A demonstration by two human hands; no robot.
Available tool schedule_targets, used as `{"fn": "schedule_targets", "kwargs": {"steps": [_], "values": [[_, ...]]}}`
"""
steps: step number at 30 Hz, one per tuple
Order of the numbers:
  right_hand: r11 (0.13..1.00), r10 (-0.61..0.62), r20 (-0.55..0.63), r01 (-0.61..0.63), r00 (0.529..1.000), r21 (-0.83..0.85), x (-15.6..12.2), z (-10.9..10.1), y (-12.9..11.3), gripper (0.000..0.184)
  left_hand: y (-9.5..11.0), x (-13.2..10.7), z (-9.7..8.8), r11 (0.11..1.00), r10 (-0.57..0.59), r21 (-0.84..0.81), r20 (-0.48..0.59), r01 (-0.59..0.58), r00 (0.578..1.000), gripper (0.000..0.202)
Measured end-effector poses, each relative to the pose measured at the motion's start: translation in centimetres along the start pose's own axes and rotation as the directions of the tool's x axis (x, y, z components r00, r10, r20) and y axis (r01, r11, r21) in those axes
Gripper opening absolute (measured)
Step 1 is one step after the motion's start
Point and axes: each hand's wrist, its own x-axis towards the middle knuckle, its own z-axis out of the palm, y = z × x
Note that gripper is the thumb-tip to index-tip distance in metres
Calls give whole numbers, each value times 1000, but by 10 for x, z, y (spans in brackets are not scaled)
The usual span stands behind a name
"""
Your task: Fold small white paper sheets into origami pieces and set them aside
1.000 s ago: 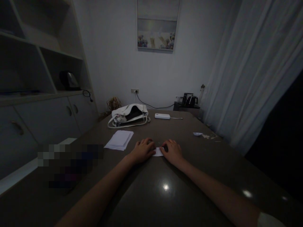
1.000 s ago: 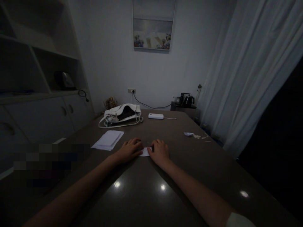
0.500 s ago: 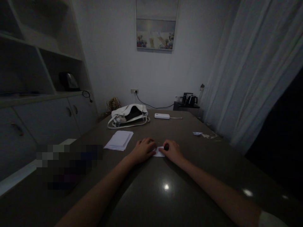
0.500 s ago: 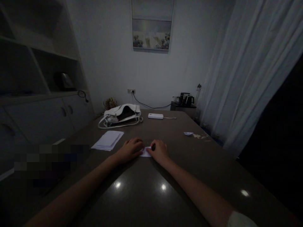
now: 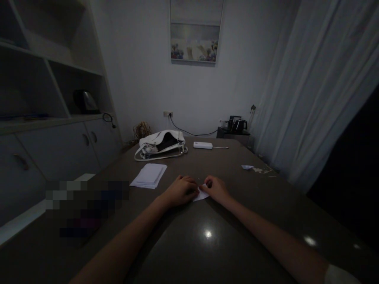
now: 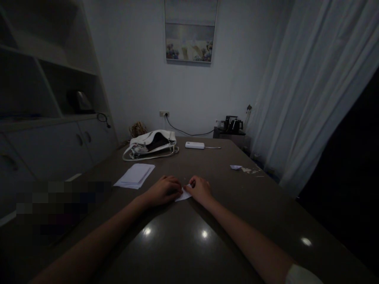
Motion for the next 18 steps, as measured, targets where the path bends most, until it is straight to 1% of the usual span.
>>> {"fn": "schedule_targets", "kwargs": {"steps": [4,9,11,15,18], "values": [[998,-13,16,14,1000,-69,-3,-4,-7,22,1,0,-1,1000,17,-19,11,-17,1000,19],[986,34,-3,-34,999,-164,-4,-3,-13,21,2,1,-1,999,13,-51,12,-12,1000,19],[981,31,-12,-33,999,-192,-4,-3,-14,22,2,1,-1,998,13,-62,4,-13,1000,18],[974,8,-28,-14,1000,-226,-6,-2,-16,26,0,2,-1,997,20,-77,5,-20,1000,18],[976,-2,-26,-4,1000,-218,-6,-1,-14,21,-1,2,-1,997,16,-73,15,-15,1000,19]]}}
